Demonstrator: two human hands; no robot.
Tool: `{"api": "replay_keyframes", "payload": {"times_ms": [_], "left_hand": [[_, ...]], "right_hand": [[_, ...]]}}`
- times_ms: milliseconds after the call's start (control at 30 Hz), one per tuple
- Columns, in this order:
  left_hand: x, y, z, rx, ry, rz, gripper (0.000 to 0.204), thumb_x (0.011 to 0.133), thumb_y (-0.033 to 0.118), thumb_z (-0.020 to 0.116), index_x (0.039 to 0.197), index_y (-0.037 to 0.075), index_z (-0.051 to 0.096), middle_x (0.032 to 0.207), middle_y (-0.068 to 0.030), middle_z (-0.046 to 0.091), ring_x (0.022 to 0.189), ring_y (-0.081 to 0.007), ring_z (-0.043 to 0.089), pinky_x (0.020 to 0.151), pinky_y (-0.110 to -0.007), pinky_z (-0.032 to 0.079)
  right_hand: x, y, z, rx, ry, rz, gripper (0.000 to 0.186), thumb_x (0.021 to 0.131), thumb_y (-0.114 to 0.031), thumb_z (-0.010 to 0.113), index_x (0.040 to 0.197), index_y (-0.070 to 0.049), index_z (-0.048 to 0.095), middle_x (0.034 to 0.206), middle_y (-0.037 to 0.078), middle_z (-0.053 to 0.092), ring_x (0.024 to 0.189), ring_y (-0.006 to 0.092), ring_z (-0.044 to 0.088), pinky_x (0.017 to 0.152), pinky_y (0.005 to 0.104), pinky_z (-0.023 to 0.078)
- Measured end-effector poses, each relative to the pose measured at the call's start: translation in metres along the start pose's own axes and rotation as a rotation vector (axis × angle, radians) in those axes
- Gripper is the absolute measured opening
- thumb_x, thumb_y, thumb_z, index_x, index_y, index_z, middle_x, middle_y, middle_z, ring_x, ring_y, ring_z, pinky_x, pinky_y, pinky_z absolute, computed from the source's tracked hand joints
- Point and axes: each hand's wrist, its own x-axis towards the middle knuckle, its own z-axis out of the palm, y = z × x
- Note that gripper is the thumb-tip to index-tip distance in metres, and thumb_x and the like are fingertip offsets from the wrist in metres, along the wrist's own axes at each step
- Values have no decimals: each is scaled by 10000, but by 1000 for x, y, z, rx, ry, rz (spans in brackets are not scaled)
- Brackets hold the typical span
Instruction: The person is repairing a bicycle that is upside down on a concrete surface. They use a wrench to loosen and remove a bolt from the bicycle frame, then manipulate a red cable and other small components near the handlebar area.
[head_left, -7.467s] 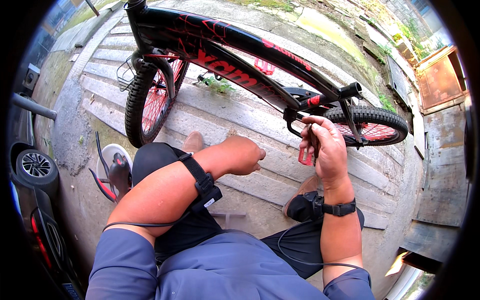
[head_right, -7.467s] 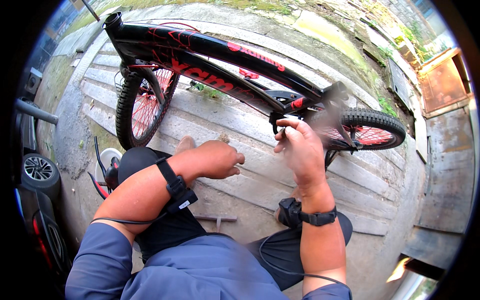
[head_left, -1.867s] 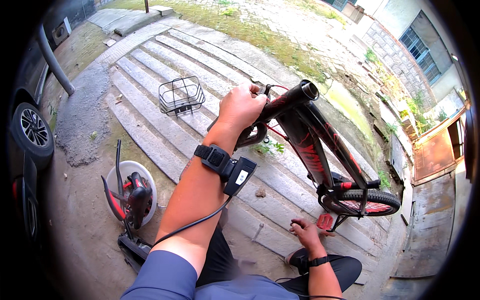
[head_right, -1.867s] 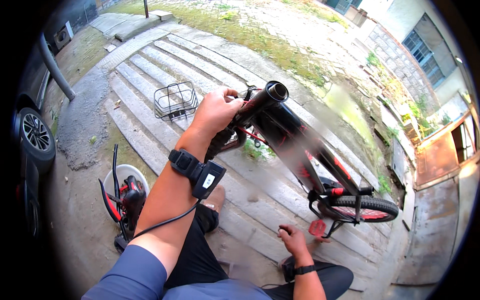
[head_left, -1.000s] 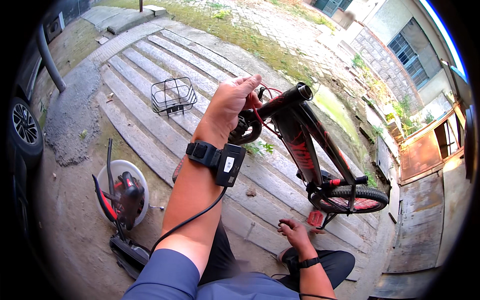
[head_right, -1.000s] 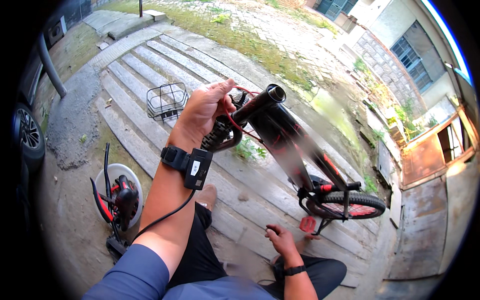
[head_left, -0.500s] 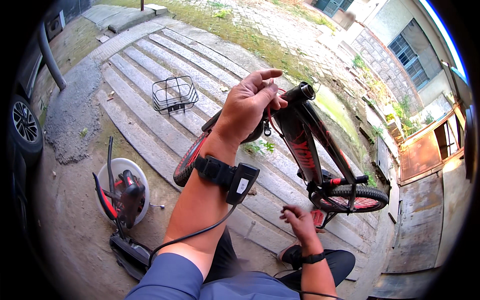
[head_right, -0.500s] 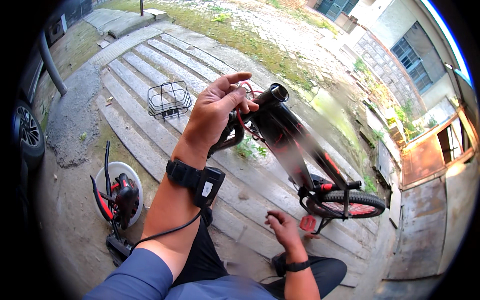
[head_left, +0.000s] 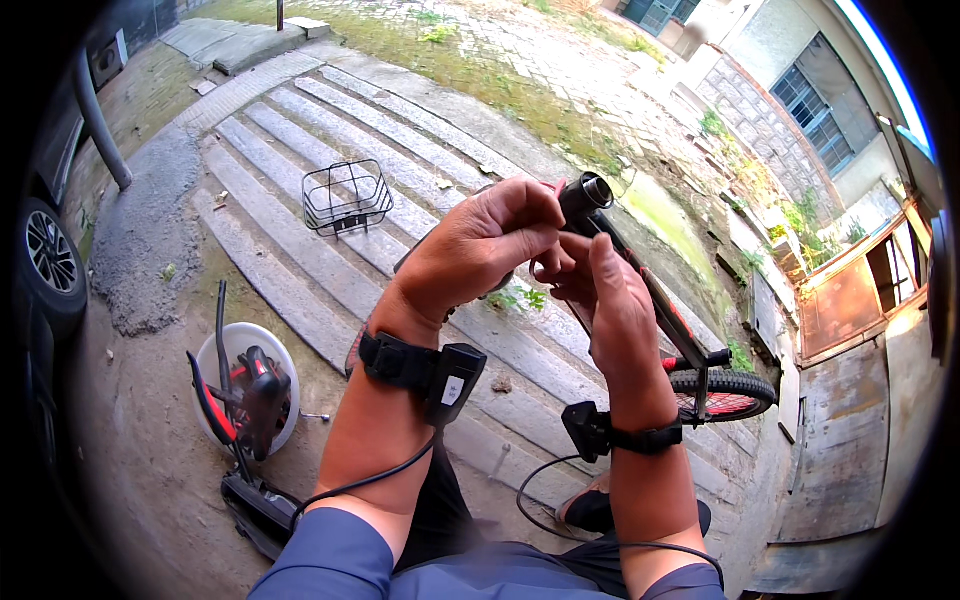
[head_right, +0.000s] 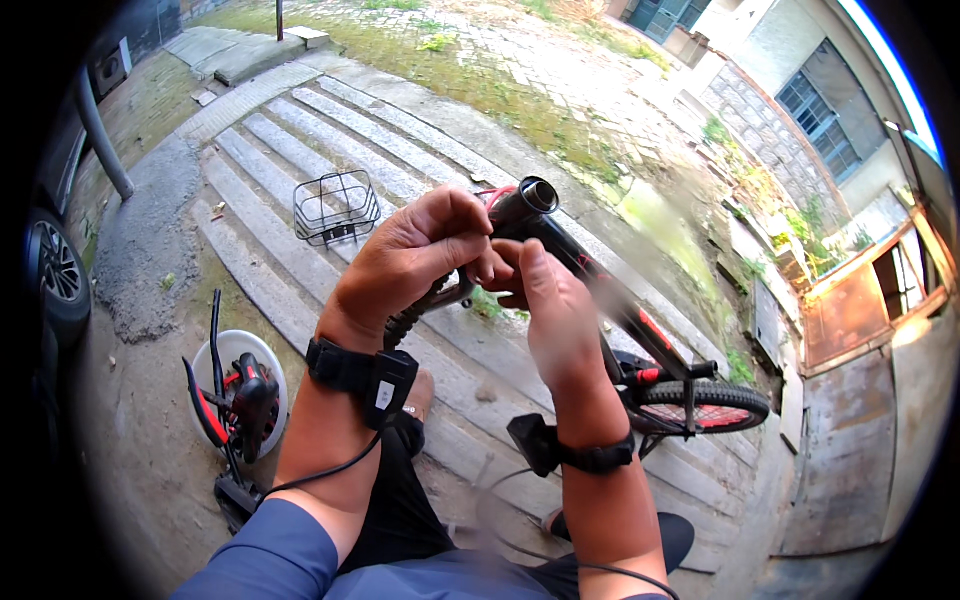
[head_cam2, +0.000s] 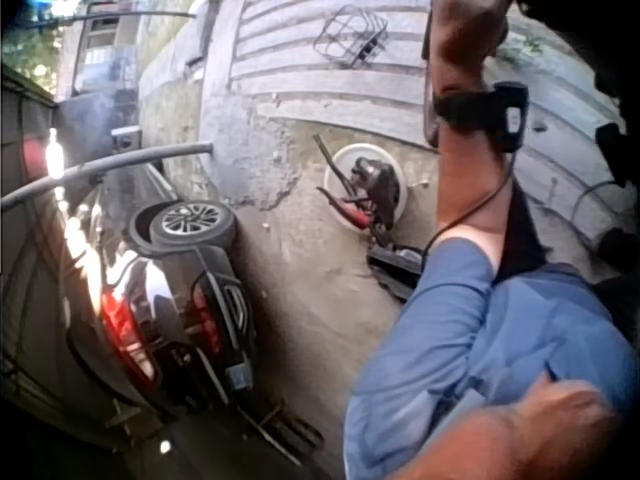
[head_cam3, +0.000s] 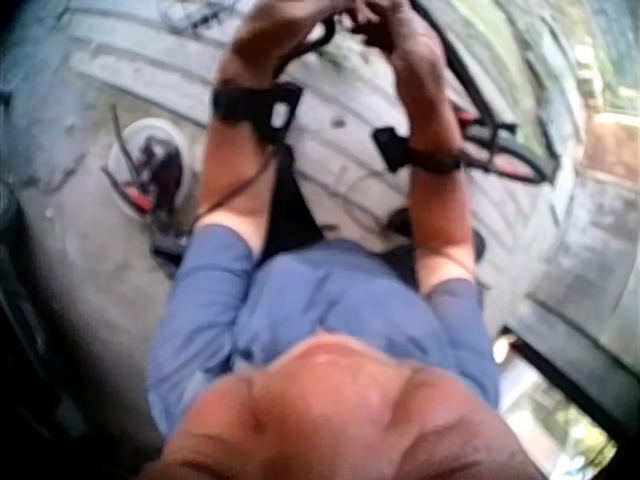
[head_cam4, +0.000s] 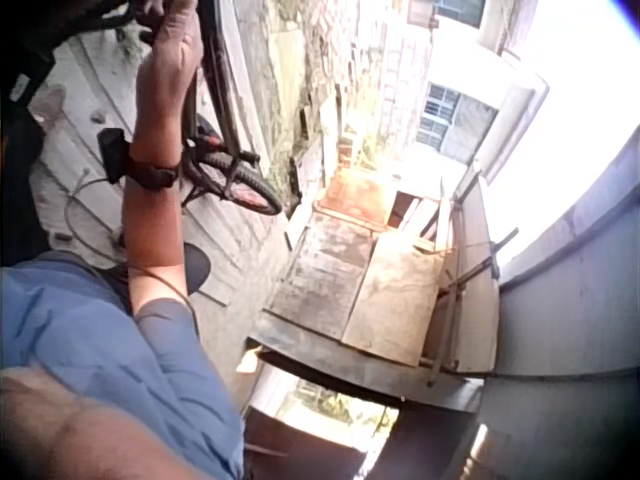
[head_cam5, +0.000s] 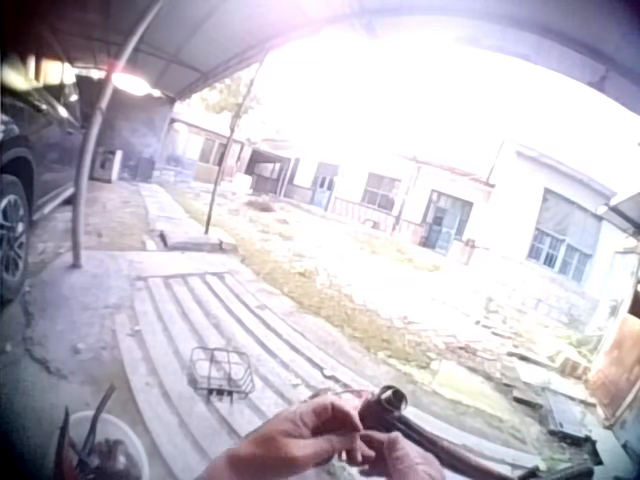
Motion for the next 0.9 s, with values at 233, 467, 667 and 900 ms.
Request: {"api": "replay_keyframes", "payload": {"times_ms": [233, 467, 667, 900], "left_hand": [[-7, 0, -4, 42, -205, -27, 47, 999, 10, 567, 1042, 5, 585, 964, -92, 695, 959, -177, 671, 893, -324, 529], [-14, 5, -7, -1, -102, -61, 99, 934, -20, 595, 1031, -6, 604, 958, -99, 701, 943, -171, 675, 867, -300, 525], [-3, 7, -9, -150, 286, -83, 127, 965, 98, 564, 994, -4, 636, 989, -135, 713, 913, -188, 704, 861, -337, 556], [7, -1, 5, -335, 113, -115, 649, 1008, 570, 486, 1208, -32, 626, 1012, -145, 717, 904, -213, 706, 845, -330, 562]], "right_hand": [[35, -9, 12, 214, -66, 55, 444, 1065, -390, 483, 1138, 17, 644, 936, 51, 670, 822, 110, 629, 692, 239, 503], [32, -26, 34, 283, 86, -66, 185, 1022, -175, 599, 1023, 2, 653, 857, 49, 688, 706, 70, 615, 605, 210, 480], [16, -36, 30, -52, 56, -316, 136, 997, -74, 607, 1075, 30, 647, 874, 52, 688, 786, 83, 629, 692, 223, 503], [-12, -40, 31, -668, -164, -773, 139, 847, -51, 730, 947, -8, 644, 906, 130, 684, 836, 305, 678, 767, 374, 540]]}}
